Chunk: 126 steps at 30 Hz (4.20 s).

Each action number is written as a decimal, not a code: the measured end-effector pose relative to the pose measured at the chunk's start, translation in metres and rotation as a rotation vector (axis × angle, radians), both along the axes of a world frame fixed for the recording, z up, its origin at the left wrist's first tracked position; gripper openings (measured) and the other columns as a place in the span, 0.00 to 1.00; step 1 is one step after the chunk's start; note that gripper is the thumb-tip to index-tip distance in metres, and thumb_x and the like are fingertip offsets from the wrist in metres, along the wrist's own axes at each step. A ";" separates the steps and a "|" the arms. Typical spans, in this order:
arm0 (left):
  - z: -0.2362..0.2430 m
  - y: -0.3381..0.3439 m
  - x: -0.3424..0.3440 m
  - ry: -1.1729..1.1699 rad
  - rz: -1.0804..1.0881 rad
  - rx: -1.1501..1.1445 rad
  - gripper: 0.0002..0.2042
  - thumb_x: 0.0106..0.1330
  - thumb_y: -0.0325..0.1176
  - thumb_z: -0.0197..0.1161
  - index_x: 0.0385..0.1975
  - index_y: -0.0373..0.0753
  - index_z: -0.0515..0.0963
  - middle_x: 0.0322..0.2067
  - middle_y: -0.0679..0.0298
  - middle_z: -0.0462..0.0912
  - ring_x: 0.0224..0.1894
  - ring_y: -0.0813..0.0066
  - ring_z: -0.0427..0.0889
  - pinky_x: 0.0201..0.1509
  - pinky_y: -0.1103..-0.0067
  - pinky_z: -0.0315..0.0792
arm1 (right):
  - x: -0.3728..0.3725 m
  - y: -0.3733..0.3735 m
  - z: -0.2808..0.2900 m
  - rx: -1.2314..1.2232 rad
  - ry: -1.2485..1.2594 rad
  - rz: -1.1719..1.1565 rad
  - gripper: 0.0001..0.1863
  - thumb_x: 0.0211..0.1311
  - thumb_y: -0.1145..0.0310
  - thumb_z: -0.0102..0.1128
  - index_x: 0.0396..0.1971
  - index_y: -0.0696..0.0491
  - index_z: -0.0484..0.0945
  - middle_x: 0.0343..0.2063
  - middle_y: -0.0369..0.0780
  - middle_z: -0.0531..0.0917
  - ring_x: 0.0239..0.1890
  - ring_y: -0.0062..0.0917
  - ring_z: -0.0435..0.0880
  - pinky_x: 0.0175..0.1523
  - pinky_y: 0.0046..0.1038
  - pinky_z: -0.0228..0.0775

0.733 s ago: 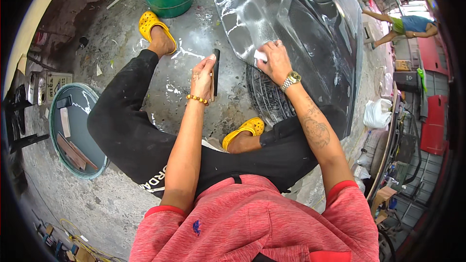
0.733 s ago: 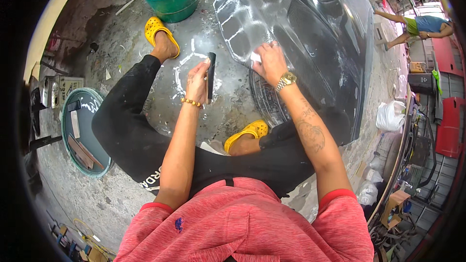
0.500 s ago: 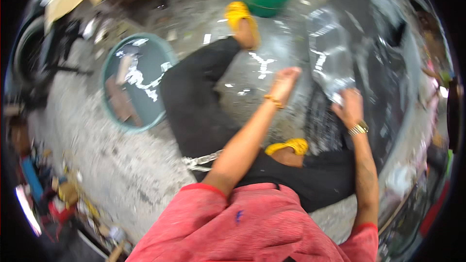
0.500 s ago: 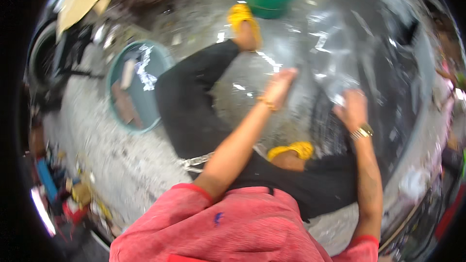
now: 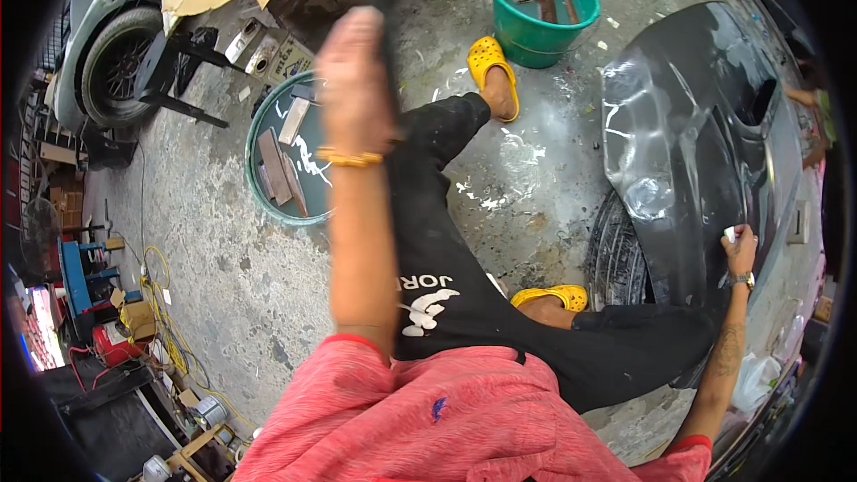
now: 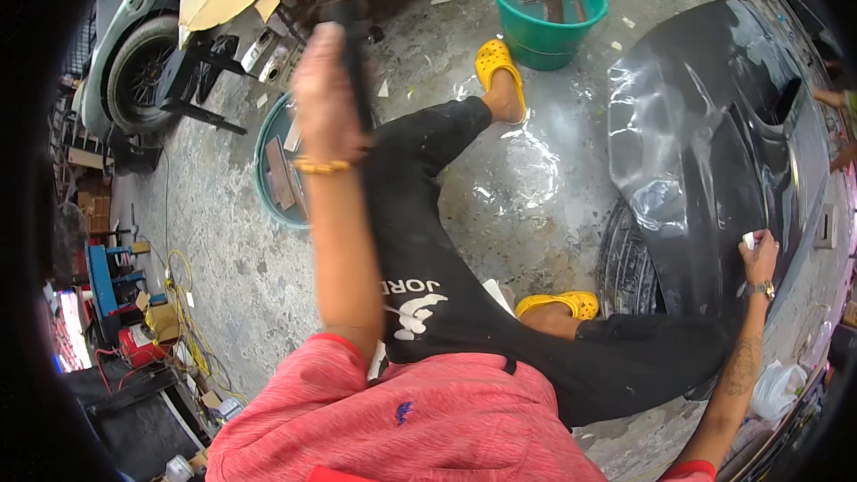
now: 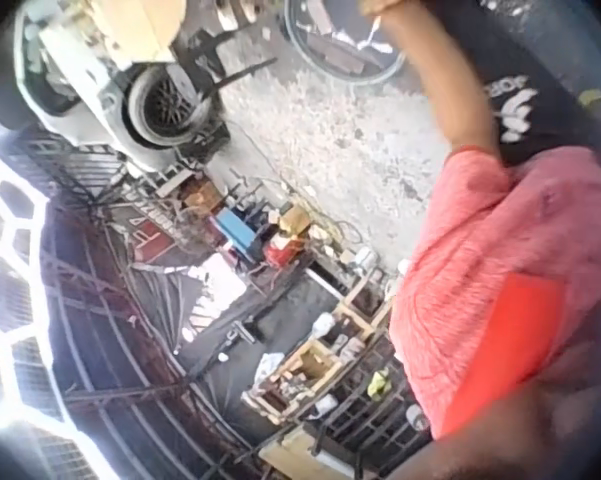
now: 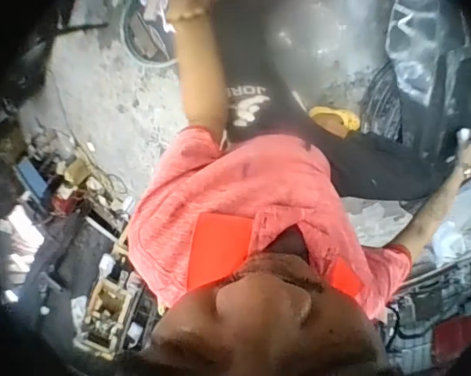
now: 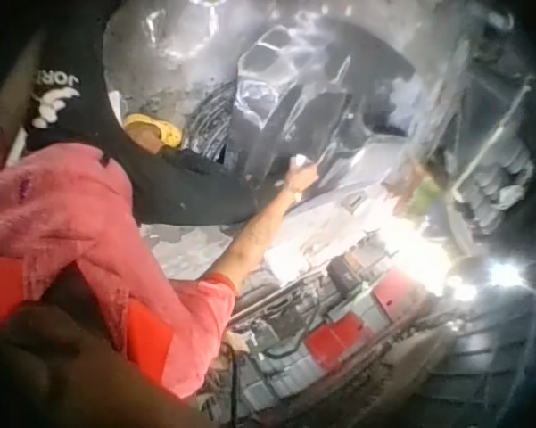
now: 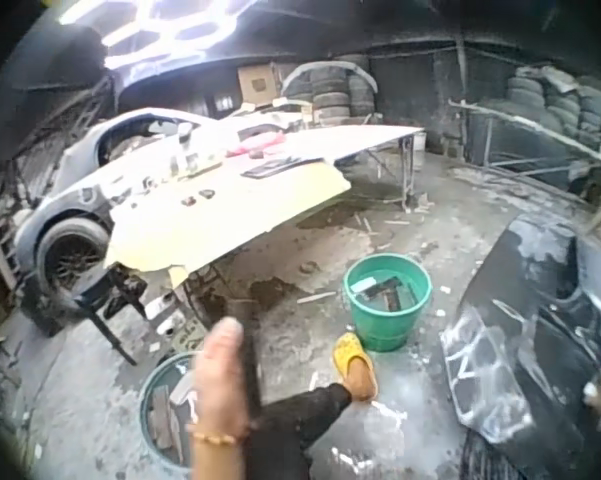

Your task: Sanding a carbon fiber car hood with a sanding block and water.

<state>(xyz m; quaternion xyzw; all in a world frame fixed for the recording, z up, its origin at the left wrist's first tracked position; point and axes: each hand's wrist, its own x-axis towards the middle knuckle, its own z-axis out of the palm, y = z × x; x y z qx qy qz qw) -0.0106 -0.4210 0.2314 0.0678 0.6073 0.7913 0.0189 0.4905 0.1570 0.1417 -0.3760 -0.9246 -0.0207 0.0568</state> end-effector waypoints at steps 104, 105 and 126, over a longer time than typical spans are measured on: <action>-0.176 0.322 0.297 1.631 -1.388 -0.318 0.29 0.62 0.32 0.69 0.66 0.47 0.75 0.51 0.65 0.80 0.50 0.59 0.74 0.56 0.66 0.68 | 0.235 -0.128 -0.088 0.217 0.290 -0.370 0.33 0.71 0.42 0.54 0.73 0.34 0.64 0.77 0.38 0.57 0.79 0.44 0.48 0.78 0.58 0.33; -0.175 0.327 0.313 1.732 -1.451 -0.334 0.30 0.63 0.35 0.67 0.69 0.47 0.72 0.52 0.66 0.79 0.50 0.59 0.74 0.57 0.66 0.69 | 0.233 -0.128 -0.087 0.224 0.313 -0.357 0.33 0.71 0.42 0.54 0.73 0.34 0.64 0.77 0.37 0.57 0.79 0.44 0.48 0.78 0.58 0.33; -0.196 0.315 0.219 0.941 -0.842 -0.410 0.18 0.65 0.30 0.69 0.55 0.40 0.82 0.48 0.51 0.78 0.49 0.56 0.76 0.55 0.67 0.72 | 0.169 -0.210 -0.051 -0.058 0.101 0.004 0.53 0.45 0.47 0.74 0.75 0.37 0.62 0.78 0.38 0.54 0.80 0.43 0.46 0.79 0.57 0.29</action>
